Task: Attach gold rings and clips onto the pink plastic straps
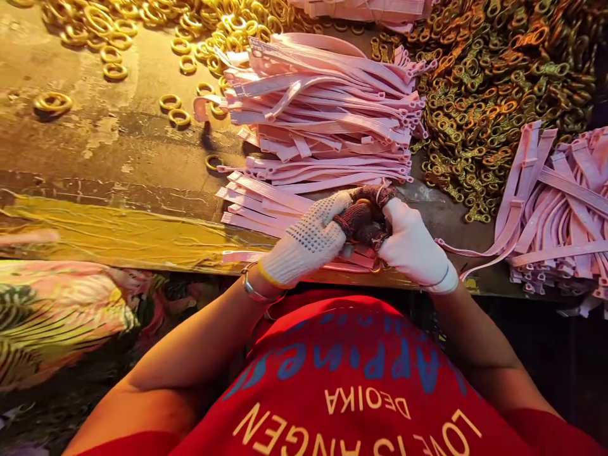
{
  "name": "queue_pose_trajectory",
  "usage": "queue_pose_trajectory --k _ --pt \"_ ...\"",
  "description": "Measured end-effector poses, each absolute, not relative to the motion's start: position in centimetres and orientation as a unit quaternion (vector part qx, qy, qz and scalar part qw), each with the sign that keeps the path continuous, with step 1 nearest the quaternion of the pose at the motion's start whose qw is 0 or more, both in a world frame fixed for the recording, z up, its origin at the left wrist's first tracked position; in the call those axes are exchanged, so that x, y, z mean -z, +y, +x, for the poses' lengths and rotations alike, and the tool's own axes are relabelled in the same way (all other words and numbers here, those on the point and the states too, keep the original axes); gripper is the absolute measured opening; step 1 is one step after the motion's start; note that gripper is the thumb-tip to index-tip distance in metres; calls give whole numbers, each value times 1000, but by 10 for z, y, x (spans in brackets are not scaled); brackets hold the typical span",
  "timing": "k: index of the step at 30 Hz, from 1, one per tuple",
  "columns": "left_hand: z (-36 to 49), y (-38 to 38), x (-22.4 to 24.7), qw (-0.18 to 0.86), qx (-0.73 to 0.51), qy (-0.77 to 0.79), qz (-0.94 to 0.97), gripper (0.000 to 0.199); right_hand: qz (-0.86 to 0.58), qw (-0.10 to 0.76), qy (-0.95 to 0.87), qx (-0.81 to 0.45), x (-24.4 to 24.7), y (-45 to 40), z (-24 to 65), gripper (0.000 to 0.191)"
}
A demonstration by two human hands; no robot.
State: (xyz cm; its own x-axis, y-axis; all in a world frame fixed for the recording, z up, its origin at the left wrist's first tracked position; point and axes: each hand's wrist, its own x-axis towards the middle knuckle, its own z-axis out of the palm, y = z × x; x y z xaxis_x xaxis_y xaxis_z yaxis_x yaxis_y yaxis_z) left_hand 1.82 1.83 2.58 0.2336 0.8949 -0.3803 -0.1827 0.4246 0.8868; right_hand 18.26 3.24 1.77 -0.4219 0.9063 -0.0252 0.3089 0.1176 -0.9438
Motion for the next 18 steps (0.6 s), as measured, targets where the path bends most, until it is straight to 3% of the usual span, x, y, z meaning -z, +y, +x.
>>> queue_pose_trajectory --k 6,10,14,18 --pt "8 15 -20 736 -389 455 314 34 -479 449 -520 -547 -3 30 181 37" --pt "7 8 -19 730 -385 468 316 23 -495 469 -507 -527 7 26 179 34" --pt "11 3 -20 709 -382 473 356 24 -495 420 -597 -471 3 22 179 29" --pt "11 4 -13 634 -373 491 467 24 -489 274 -784 -267 -7 24 185 29"
